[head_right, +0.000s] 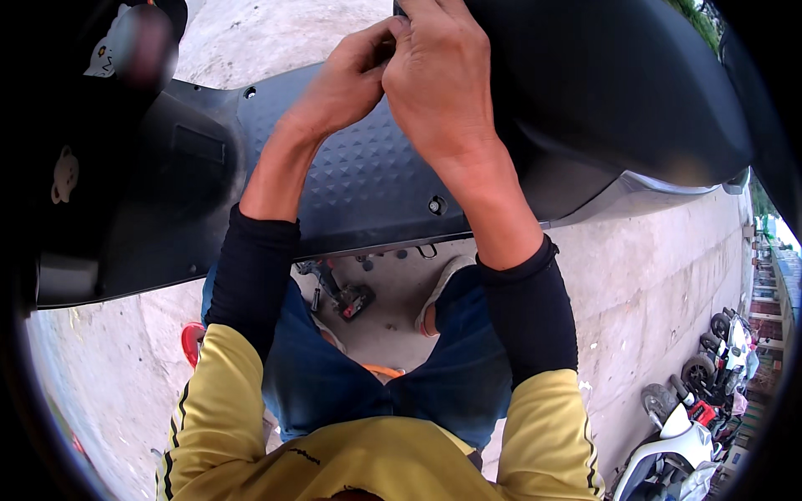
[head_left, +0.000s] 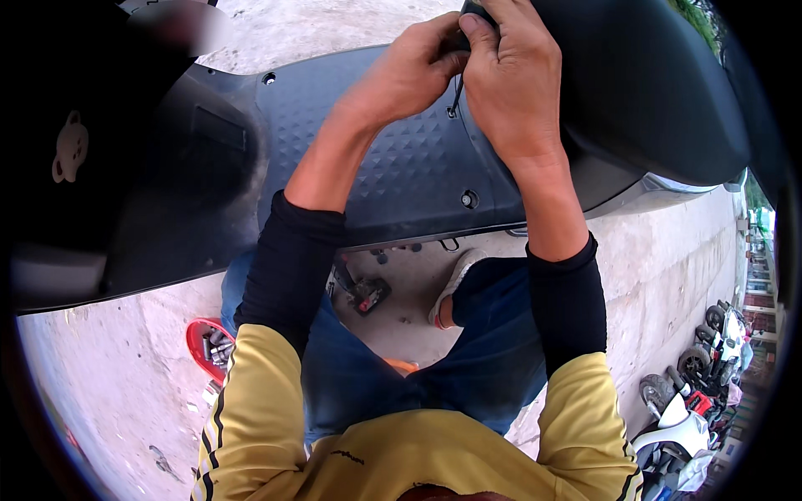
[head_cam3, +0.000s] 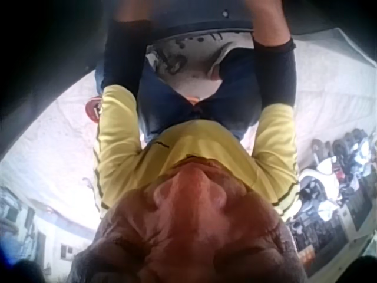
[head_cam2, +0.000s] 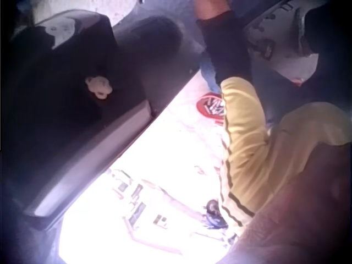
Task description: The person secures a scooter floorboard using a cordless impact driver and a screwdriver. They fasten multiple screws into the floorboard, switch between tools, and adjust the board's position to ensure proper alignment.
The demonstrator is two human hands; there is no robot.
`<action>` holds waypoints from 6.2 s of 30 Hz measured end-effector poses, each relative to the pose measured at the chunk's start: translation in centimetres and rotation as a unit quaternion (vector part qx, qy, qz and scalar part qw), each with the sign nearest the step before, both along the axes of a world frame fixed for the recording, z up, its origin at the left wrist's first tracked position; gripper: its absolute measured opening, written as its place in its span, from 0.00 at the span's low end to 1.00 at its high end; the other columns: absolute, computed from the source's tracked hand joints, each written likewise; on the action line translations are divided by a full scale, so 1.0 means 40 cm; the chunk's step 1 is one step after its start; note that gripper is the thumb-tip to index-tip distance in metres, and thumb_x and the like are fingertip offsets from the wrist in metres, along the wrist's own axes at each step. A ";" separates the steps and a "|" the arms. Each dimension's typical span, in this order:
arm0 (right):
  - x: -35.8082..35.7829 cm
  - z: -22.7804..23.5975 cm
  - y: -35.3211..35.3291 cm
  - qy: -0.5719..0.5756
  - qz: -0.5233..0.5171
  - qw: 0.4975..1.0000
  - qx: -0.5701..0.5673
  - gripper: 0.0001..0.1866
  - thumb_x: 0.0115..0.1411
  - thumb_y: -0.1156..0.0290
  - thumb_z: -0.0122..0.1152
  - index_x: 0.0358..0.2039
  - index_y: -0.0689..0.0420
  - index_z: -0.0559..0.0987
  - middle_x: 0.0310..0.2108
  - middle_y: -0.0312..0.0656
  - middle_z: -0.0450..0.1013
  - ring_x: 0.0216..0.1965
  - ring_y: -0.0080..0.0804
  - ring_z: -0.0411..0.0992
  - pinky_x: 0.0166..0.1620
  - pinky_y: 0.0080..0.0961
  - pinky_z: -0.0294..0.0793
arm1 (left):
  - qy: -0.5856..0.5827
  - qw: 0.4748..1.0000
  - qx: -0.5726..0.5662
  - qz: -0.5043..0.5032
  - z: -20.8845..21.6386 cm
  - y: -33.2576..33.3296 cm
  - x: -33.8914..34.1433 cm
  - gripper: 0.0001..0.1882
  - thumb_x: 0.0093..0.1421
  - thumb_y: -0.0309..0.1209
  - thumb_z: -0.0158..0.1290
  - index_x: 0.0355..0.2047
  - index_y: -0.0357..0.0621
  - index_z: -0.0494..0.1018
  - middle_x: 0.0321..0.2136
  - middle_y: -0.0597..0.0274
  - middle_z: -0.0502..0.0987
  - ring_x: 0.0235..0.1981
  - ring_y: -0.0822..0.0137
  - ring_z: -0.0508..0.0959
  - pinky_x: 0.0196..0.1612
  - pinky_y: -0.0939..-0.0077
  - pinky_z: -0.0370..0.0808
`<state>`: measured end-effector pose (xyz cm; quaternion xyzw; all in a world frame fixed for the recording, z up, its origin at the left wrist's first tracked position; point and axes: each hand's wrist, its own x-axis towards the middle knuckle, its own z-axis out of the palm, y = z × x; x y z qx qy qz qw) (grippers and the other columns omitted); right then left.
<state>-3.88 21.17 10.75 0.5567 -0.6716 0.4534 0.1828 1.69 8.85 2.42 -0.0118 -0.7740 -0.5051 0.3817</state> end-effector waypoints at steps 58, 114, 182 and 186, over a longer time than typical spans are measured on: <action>-0.127 0.175 -0.101 0.480 0.137 0.767 0.404 0.09 0.51 0.74 0.68 0.33 0.64 0.85 0.36 0.52 0.80 0.40 0.50 0.81 0.43 0.42 0.82 | -0.100 0.985 0.046 0.134 -0.023 0.036 -0.023 0.09 0.65 0.25 0.60 0.44 0.34 0.81 0.33 0.55 0.87 0.35 0.61 0.86 0.43 0.65 0.79; -0.049 0.115 -0.058 0.383 0.002 0.843 0.377 0.15 0.50 0.75 0.76 0.40 0.57 0.87 0.47 0.46 0.78 0.50 0.44 0.81 0.46 0.37 0.85 | -0.142 0.967 -0.134 0.164 -0.063 0.034 -0.012 0.08 0.62 0.29 0.63 0.38 0.38 0.82 0.31 0.48 0.84 0.35 0.44 0.83 0.40 0.53 0.78; 0.131 -0.376 0.613 -0.402 -0.126 0.864 0.276 0.25 0.65 0.73 0.52 0.64 0.63 0.70 0.47 0.63 0.78 0.47 0.60 0.78 0.53 0.42 0.74 | -0.574 0.776 -0.022 -0.259 -0.458 0.415 0.483 0.08 0.59 0.26 0.60 0.37 0.35 0.80 0.31 0.54 0.85 0.34 0.62 0.85 0.42 0.67 0.80; 0.228 -0.465 0.640 -0.612 -0.106 0.752 0.220 0.25 0.63 0.73 0.48 0.62 0.62 0.71 0.40 0.55 0.79 0.37 0.39 0.80 0.43 0.34 0.77 | -0.582 0.807 -0.086 -0.050 -0.742 0.410 0.530 0.08 0.58 0.28 0.60 0.37 0.38 0.82 0.33 0.47 0.85 0.39 0.49 0.85 0.45 0.59 0.80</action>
